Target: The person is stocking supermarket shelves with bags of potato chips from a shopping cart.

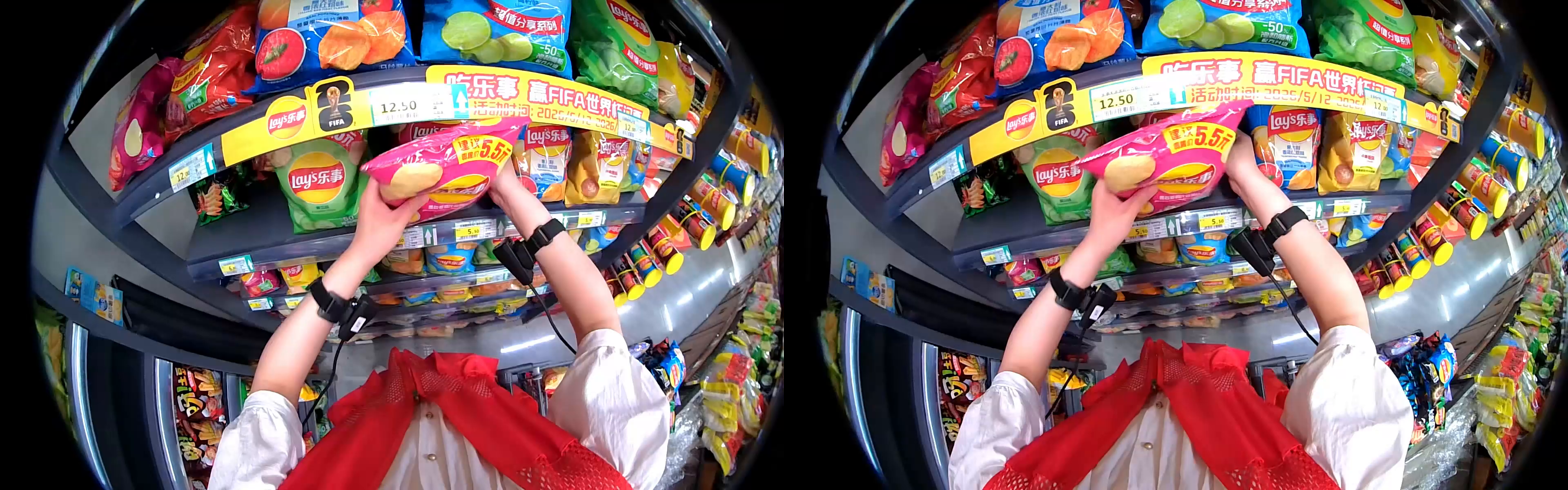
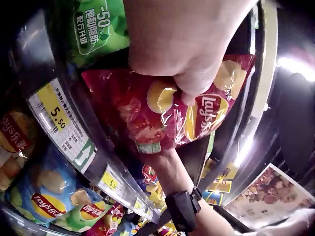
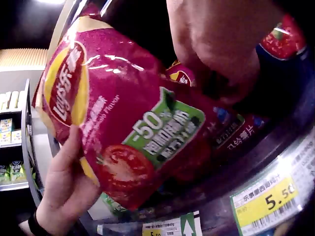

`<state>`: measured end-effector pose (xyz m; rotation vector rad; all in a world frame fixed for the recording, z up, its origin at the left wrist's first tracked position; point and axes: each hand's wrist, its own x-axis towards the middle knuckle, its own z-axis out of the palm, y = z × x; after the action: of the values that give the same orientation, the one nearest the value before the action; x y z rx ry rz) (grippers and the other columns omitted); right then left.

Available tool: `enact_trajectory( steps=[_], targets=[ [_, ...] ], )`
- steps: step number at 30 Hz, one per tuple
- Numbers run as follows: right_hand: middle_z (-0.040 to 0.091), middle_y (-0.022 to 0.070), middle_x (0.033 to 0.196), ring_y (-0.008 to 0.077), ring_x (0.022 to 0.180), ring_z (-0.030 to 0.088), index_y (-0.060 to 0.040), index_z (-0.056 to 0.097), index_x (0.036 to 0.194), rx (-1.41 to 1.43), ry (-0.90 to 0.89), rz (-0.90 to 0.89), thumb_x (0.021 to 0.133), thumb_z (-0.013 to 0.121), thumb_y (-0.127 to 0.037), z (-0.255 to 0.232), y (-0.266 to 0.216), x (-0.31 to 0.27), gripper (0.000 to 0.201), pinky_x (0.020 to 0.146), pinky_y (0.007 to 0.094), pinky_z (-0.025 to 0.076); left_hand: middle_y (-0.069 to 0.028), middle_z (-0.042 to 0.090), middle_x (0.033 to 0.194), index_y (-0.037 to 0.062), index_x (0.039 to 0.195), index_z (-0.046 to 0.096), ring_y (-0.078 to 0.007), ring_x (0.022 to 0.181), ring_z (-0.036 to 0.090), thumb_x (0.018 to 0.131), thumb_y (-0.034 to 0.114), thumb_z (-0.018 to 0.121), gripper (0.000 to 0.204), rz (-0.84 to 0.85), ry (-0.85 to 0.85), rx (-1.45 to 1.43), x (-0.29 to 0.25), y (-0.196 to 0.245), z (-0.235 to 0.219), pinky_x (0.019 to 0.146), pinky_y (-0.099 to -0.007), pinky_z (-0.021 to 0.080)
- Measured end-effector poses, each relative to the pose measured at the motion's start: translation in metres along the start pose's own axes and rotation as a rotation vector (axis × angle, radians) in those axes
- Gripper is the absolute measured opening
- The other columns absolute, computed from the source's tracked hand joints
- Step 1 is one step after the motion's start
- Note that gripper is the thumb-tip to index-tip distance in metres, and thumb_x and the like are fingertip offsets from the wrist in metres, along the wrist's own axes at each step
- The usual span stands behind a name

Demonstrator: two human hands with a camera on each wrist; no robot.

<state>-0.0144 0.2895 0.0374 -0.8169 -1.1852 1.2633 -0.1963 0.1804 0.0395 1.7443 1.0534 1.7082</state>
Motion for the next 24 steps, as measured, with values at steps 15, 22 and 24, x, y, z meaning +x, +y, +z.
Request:
enact_trajectory(
  steps=[15,22,24],
  targets=[
    [0.061,0.0079,0.091,0.0121,0.082,0.056,-0.0029,0.054,0.096,0.128,-0.105,0.064,0.088,0.049,-0.011,-0.015,0.009,0.02,0.013,0.072,0.0242,0.045,-0.0102,0.052,0.113,0.0,0.118,0.039,-0.0167,0.104,0.049,0.086,0.016,0.054,0.039,-0.138,-0.021,-0.202,0.049,-0.042,0.024,0.088,-0.0282,0.038],
    [0.061,0.0096,0.098,0.0133,0.086,0.057,0.0011,0.053,0.105,0.027,-0.115,0.062,0.087,0.051,-0.013,-0.018,-0.001,0.01,0.023,0.075,0.024,0.045,-0.0157,0.051,0.111,-0.0026,0.12,0.033,-0.0224,0.104,0.05,0.084,0.02,0.057,0.048,-0.081,0.064,0.031,0.037,-0.049,0.03,0.088,-0.0307,0.039],
    [0.06,0.01,0.101,0.0125,0.088,0.057,0.0029,0.051,0.111,-0.013,-0.152,0.045,0.086,0.052,-0.014,-0.017,-0.004,0.003,0.03,0.076,0.0236,0.044,-0.0129,0.048,0.116,-0.0008,0.122,0.031,-0.0191,0.106,0.047,0.085,0.02,0.057,0.05,-0.126,0.037,-0.057,0.029,-0.047,0.03,0.091,-0.0292,0.037]
  ],
)
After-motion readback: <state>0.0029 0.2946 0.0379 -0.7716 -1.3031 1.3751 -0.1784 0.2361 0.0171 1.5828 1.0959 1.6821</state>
